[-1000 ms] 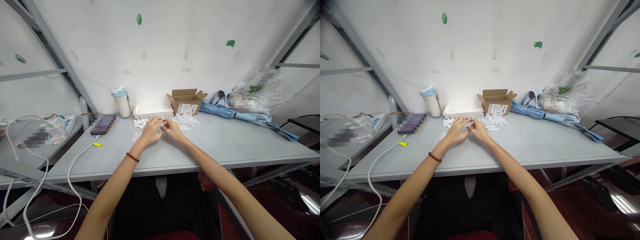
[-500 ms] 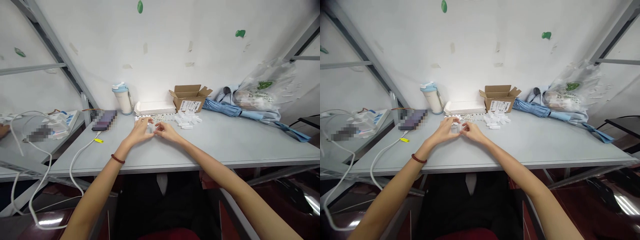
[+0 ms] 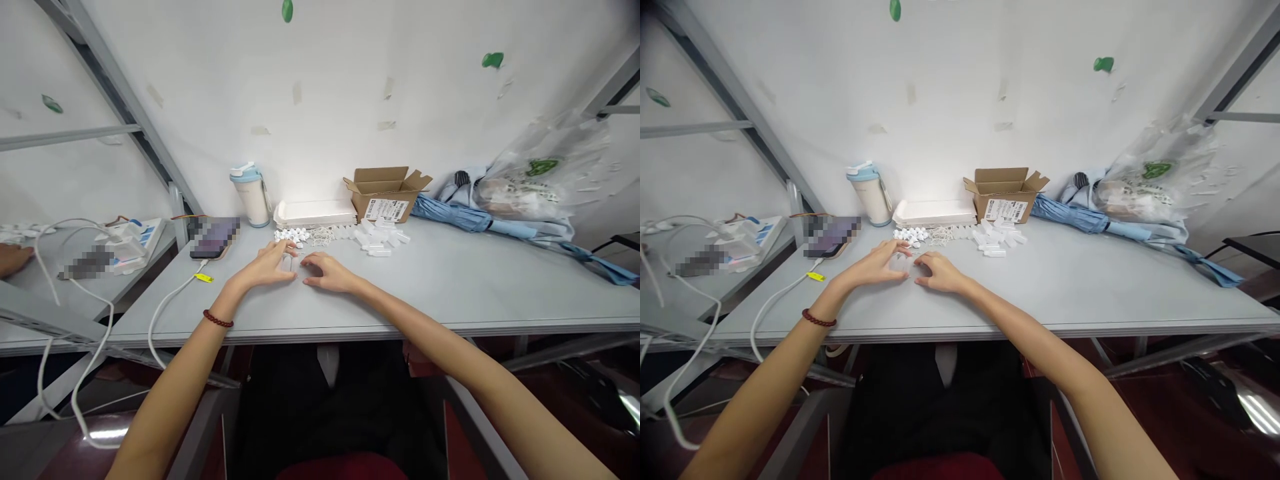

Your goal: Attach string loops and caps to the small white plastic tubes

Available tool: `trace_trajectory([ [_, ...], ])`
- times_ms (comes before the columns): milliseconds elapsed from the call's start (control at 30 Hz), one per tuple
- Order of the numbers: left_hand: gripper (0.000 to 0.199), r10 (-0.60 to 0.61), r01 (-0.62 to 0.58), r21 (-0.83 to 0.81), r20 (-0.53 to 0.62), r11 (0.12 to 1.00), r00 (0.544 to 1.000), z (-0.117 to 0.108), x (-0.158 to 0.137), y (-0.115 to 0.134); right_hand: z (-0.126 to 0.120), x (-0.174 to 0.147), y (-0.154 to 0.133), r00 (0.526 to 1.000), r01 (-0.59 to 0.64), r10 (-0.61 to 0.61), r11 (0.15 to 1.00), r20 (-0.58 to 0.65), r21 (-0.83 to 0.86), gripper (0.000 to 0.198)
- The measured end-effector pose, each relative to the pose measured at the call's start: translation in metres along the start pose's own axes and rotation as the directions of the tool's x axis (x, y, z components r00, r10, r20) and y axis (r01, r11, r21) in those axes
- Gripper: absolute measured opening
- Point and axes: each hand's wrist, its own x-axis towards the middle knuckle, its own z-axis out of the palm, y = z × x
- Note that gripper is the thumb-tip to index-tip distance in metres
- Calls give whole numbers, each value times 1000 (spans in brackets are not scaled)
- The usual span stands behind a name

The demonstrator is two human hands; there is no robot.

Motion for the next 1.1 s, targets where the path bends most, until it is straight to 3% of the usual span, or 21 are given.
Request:
trace_trajectory([
  [267,60,10,-10,25,25,1000,1000,-1,-3,-5,3,-1,-1,999,26,-26,1000,22,-4,36],
  [833,67,27,-27,9,-34,1000,999,4,-4,-13,2,-3,-2,999,48,-48,999,22,-17,37],
  [967,61,20,-16,28,-137,999,990,-1,-10,-2,-9,-4,-2,999,31,-33,998,-29,-62,34],
  [1033,49,26,-17,38,-259,999,965,-13,-16,18,-24,-9,-16,989,30,-43,995,-144,-91,26],
  [1100,32,59,-54,24,-416,998,907,-29,-32,48,-45,-23,-42,936,58,-87,994,-340,-94,17],
])
